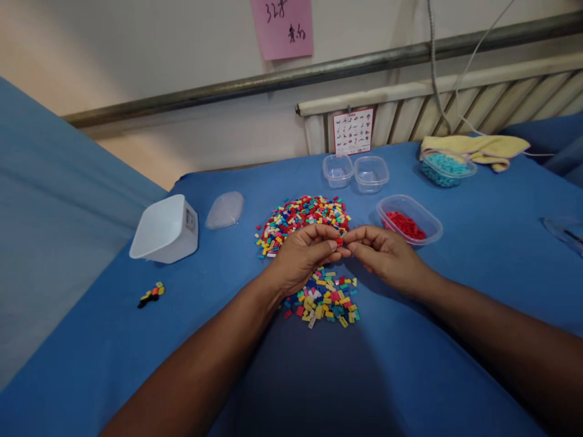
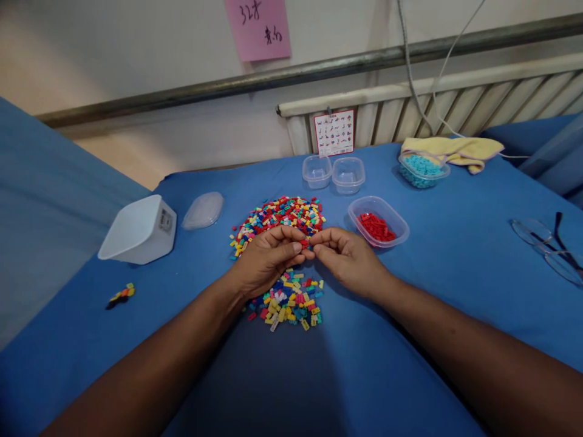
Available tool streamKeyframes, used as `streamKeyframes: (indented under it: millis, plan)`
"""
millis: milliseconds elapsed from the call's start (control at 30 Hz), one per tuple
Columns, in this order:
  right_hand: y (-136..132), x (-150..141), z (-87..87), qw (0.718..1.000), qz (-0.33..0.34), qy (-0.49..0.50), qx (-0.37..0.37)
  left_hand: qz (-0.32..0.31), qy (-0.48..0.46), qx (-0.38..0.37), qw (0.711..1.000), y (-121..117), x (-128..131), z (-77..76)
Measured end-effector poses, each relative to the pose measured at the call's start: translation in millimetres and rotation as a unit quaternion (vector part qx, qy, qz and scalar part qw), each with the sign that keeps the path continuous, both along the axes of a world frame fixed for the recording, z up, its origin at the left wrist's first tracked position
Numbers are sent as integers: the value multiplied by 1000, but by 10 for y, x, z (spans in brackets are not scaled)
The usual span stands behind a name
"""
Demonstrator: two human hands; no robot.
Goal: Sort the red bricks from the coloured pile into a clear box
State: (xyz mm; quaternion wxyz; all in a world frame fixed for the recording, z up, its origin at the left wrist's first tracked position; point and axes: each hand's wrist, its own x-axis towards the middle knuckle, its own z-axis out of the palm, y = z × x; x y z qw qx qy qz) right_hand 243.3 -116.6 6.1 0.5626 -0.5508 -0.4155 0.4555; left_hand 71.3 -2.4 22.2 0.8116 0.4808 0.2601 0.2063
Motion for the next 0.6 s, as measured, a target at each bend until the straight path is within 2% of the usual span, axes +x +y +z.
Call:
streamKeyframes:
  millis: [233, 400, 600]
  plan:
    - [-12, 13, 30, 998, 31, -51, 9, -18, 7, 46, 999, -5, 0, -21]
    - [-17, 37, 40, 998, 59, -23, 11, -19, 9, 115, 993, -37, 10, -35]
    - [-19, 27, 22, 997, 63, -12, 33, 8, 7, 201, 980, -90, 24, 35]
